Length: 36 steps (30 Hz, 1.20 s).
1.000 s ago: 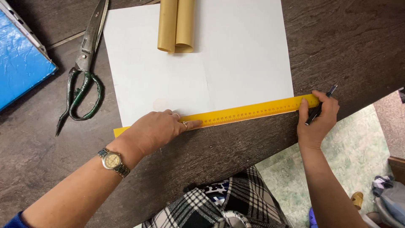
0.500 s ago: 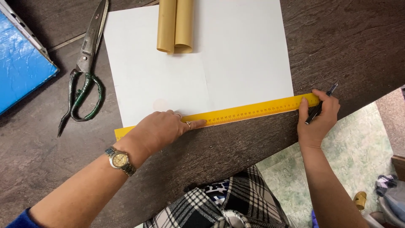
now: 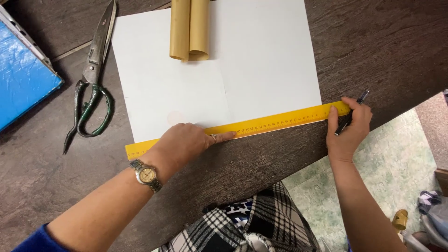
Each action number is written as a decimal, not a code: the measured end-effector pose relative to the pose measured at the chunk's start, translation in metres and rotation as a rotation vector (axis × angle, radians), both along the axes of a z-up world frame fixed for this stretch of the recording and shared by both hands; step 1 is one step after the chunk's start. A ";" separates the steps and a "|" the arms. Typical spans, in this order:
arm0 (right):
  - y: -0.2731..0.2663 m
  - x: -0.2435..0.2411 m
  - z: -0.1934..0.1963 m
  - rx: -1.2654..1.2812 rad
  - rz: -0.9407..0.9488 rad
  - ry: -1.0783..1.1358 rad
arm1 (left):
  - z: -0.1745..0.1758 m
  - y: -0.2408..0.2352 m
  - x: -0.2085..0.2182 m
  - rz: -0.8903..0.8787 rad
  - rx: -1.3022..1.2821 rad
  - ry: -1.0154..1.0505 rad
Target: The person uses a yellow ruler and a pen to draw straight lines on a large white sheet of paper. They then place a curved cardboard template on the paper and trace its outline, continuing to add measurements and lines to the pattern.
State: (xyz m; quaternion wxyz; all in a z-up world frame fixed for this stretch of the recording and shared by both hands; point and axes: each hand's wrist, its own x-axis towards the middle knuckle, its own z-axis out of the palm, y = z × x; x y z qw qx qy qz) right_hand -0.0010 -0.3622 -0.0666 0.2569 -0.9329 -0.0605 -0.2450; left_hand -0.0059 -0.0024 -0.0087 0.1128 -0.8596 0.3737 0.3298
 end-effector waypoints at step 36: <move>0.119 -0.040 0.049 0.485 0.605 0.468 | 0.027 -0.020 0.005 0.083 0.074 0.067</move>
